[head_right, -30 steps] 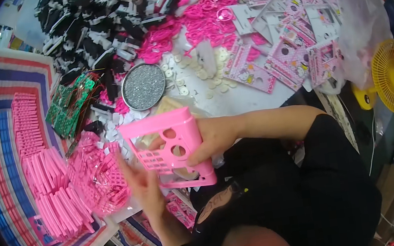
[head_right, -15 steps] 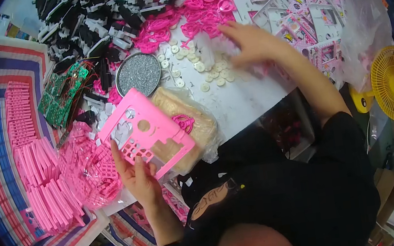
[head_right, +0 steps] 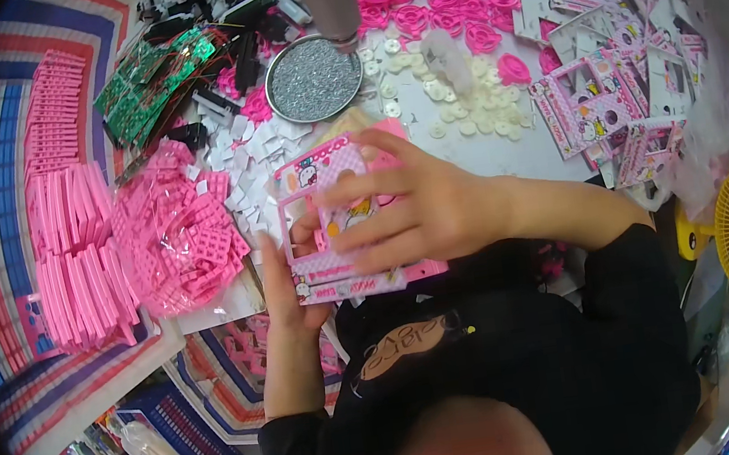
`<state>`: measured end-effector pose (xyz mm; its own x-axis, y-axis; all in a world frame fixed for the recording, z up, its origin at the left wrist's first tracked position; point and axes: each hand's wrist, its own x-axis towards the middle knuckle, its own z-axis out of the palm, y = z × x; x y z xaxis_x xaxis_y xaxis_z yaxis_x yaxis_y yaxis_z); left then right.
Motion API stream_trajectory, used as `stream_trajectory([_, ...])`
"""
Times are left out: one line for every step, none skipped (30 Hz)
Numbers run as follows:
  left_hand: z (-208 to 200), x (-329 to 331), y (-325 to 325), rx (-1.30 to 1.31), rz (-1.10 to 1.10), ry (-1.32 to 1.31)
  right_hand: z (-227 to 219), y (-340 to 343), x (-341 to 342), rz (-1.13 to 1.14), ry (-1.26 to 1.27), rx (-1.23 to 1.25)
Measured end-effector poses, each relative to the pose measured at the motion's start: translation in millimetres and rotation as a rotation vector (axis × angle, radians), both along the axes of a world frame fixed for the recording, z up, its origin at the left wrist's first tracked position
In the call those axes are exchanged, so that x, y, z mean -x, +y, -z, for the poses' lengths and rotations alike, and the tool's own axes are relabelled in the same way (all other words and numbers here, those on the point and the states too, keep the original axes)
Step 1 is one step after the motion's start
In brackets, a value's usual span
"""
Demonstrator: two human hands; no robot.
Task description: Assembling plastic toy components using a glue gun at a factory workbench.
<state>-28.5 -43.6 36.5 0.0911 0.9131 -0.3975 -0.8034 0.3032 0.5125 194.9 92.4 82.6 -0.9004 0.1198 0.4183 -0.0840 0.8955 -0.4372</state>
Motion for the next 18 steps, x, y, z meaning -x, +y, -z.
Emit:
stream_trajectory([15,8,-5,-0.036,-0.003,0.068,3,0,5,0.045,-0.047,0.088])
stream_trajectory([24,14,-11,-0.071,-0.005,0.137,7,-1,8,0.097,-0.091,0.176])
stream_trajectory([10,11,-8,-0.044,-0.021,0.138,17,5,2,0.199,-0.083,0.361])
stream_trajectory([11,13,-10,-0.072,-0.033,0.145,23,11,-2,0.289,-0.071,0.548])
stream_trajectory([14,16,-14,-0.101,-0.044,0.154,29,11,0,0.293,-0.051,0.800])
stream_trajectory([15,18,-16,-0.130,-0.055,0.164,33,12,4,0.306,-0.010,1.050])
stream_trajectory([11,12,-9,-0.078,-0.175,0.322,32,7,12,0.243,0.042,1.355])
stream_trajectory([3,1,1,-0.025,-0.295,0.480,40,0,21,0.237,0.154,1.465])
stream_trajectory([-2,-5,8,0.031,-0.418,0.639,48,-7,30,0.220,0.275,1.573])
stream_trajectory([-2,-4,9,-0.031,-0.456,0.840,55,-14,41,0.191,0.400,1.670])
stream_trajectory([-2,-2,10,-0.095,-0.491,1.041,57,-19,47,0.186,0.478,1.598])
stream_trajectory([-2,1,11,-0.164,-0.520,1.245,56,-23,53,0.211,0.513,1.542])
stream_trajectory([1,1,9,-0.194,-0.598,1.553,55,-27,58,0.244,0.546,1.487])
stream_trajectory([-2,2,6,-0.185,-0.586,1.582,54,-31,64,0.277,0.580,1.430])
stream_trajectory([-6,2,2,-0.176,-0.572,1.607,60,-30,62,0.325,0.560,1.428])
stream_trajectory([-8,0,4,-0.249,-0.619,1.511,65,-28,60,0.335,0.555,1.423])
stream_trajectory([-10,-1,5,-0.321,-0.659,1.414,69,-26,60,0.346,0.550,1.420])
stream_trajectory([-11,-3,8,-0.393,-0.694,1.314,71,-23,59,0.325,0.560,1.414])
